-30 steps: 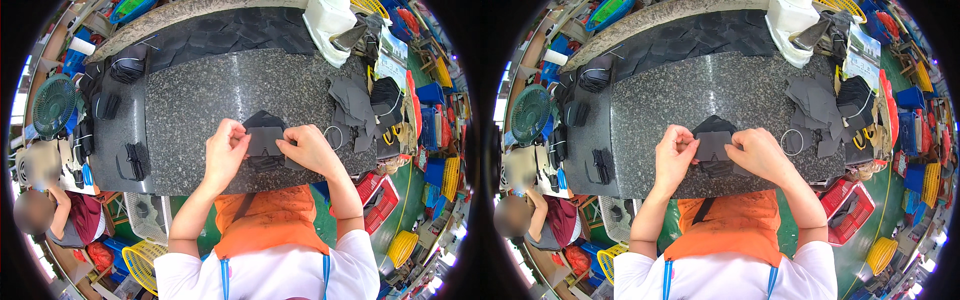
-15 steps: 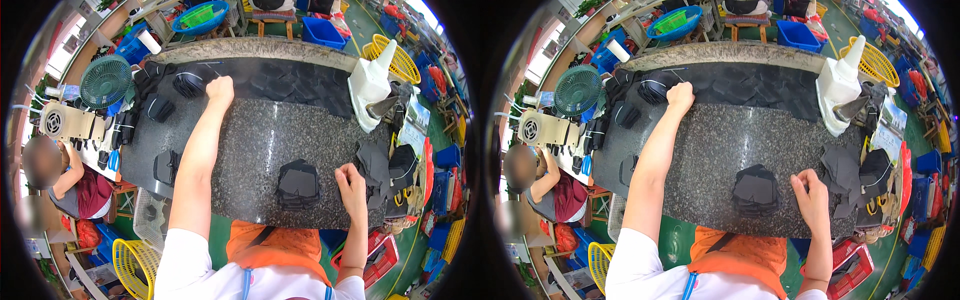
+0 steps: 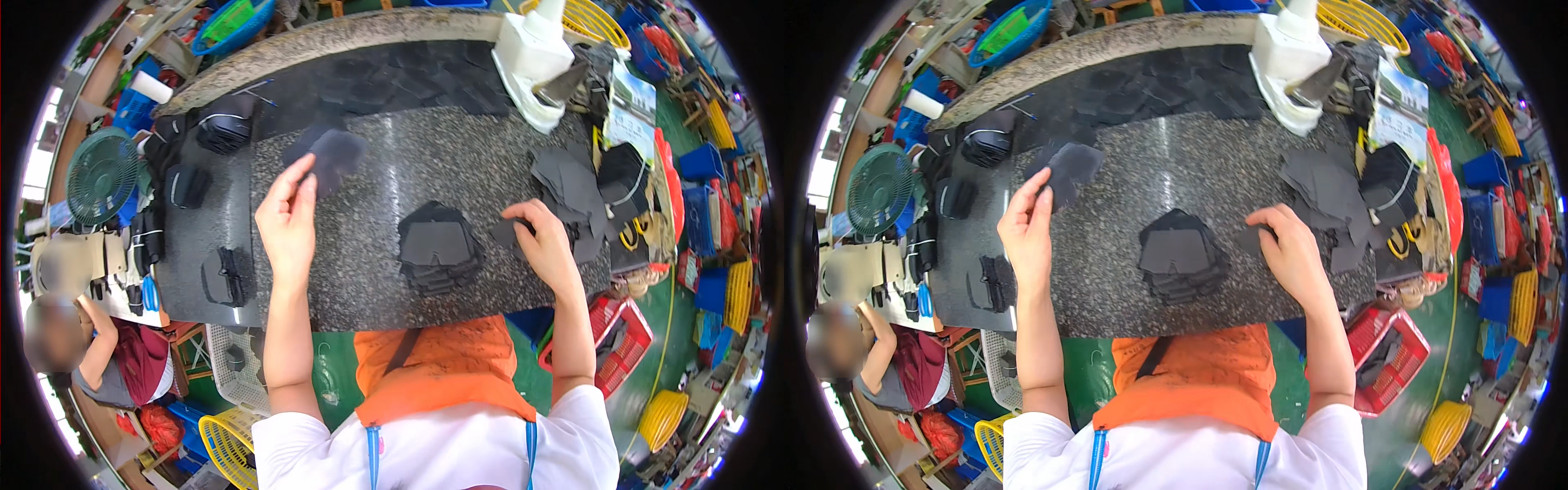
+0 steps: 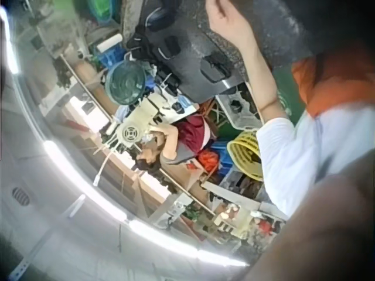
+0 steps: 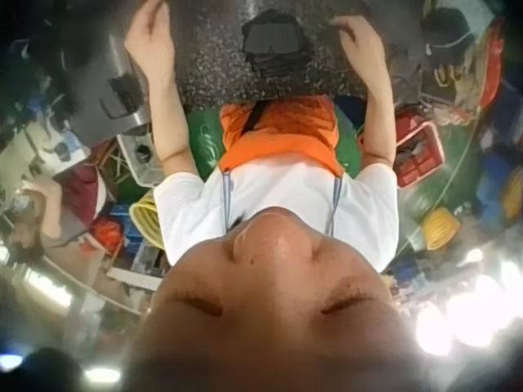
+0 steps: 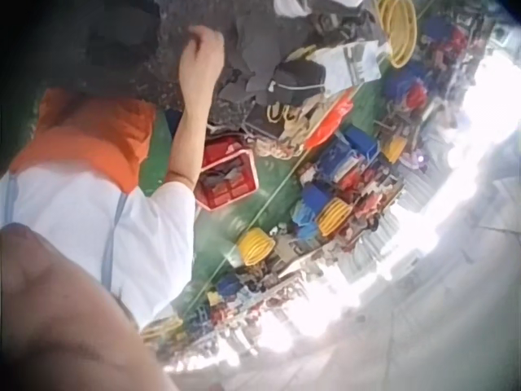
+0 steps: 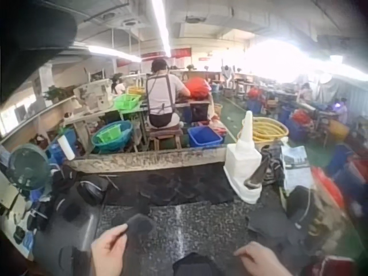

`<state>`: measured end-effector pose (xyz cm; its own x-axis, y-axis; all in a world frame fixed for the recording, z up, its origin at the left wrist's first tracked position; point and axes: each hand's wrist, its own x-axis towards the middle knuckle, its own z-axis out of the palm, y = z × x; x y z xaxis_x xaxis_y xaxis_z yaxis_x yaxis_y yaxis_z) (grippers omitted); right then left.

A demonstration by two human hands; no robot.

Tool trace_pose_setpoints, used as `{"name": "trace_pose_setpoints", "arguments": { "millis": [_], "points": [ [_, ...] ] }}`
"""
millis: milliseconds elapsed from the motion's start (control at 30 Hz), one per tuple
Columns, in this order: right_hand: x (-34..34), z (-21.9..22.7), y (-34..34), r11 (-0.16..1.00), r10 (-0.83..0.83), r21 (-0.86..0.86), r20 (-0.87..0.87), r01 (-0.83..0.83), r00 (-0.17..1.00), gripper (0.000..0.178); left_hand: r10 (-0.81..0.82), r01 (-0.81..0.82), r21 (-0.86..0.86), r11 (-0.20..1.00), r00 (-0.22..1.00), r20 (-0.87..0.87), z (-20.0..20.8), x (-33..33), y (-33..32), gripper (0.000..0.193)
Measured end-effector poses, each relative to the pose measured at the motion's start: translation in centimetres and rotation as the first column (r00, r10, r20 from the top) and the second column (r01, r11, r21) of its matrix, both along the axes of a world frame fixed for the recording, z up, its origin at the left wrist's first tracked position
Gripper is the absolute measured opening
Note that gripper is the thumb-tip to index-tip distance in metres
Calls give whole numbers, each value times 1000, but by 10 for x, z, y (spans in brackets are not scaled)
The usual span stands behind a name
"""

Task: Sorting and stacking small black fabric or leather shoe components on a workbench in a factory setting.

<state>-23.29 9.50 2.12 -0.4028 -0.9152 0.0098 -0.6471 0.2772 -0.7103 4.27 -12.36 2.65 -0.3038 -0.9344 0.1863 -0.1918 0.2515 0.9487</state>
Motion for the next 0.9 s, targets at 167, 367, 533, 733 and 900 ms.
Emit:
{"name": "trace_pose_setpoints", "arguments": {
  "millis": [167, 367, 533, 733, 900],
  "points": [
    [4, 4, 2, 997, -24, -74, 13, 25, 1000, 20, -477, 567, 341, 750, 820, -316, -8, -20, 52, 31],
    [26, 12, -2, 979, -72, -167, 252, 116, 965, 23, -266, 336, -303, 892, 931, 249, -15, -40, 78, 40],
    [51, 25, -33, 974, 208, -168, 415, -150, 885, 32, -431, 412, 251, 876, 902, 22, 1, -52, 97, 44],
    [39, 0, -45, 1000, 3, 4, 491, -6, 871, 33, -358, 289, 301, 909, 910, 208, -7, -57, 78, 33],
    [42, -3, -47, 999, 3, 29, 441, -18, 898, 29, -349, 288, 266, 920, 911, 221, -14, -57, 77, 29]
  ]
}}
